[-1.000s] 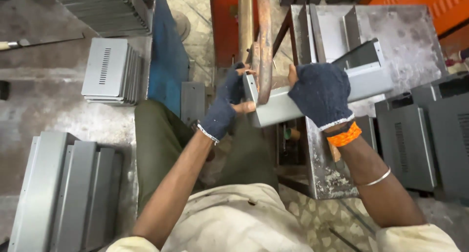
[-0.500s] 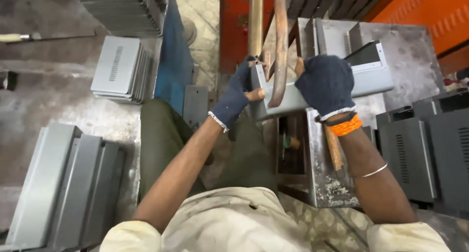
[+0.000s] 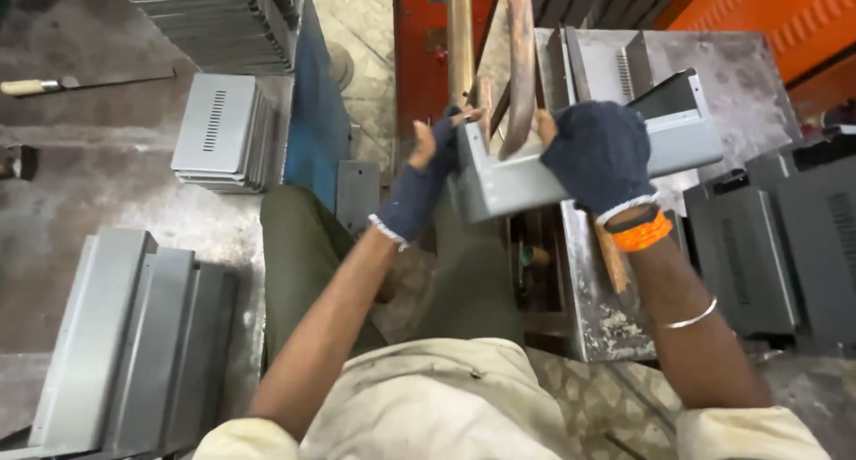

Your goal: Assembling metal panels and using a spot welder to join them into enclosures.

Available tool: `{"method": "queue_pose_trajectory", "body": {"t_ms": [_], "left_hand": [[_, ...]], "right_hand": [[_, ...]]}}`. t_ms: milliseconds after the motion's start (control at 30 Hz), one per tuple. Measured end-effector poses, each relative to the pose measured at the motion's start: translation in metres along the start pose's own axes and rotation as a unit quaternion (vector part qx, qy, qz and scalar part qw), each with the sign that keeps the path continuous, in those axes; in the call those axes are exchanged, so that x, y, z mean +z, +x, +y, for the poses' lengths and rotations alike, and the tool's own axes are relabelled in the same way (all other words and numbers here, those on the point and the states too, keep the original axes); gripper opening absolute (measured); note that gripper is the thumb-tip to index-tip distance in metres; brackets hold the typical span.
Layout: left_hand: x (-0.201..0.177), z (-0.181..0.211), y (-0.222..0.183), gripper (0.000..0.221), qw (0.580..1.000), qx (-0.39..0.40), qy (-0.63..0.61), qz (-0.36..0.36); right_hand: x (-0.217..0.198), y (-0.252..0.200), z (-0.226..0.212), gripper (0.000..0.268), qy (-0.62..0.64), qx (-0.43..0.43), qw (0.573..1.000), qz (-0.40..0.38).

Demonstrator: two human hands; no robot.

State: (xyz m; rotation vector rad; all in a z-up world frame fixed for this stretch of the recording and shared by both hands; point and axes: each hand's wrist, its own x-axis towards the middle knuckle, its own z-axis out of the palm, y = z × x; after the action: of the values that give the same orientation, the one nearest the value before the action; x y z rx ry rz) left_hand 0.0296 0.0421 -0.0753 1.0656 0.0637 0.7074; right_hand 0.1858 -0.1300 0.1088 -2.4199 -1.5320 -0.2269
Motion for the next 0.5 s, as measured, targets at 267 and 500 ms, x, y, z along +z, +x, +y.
{"method": "queue_pose_trajectory", "body": {"t_ms": [267,500], "left_hand": [[-0.033,0.007,-0.127,0.069,0.921,-0.108,-0.227,0.298],[-0.037,0.022,-0.128,0.066,0.945,-0.095,-0.191,0.249]], "right_hand": [[-0.067,-0.099,-0.069,0.058,0.349,0.146,0.925,0.021],[0.051,-0.143,0.006,0.042,0.545,0.222,0.804,0.081]]}}
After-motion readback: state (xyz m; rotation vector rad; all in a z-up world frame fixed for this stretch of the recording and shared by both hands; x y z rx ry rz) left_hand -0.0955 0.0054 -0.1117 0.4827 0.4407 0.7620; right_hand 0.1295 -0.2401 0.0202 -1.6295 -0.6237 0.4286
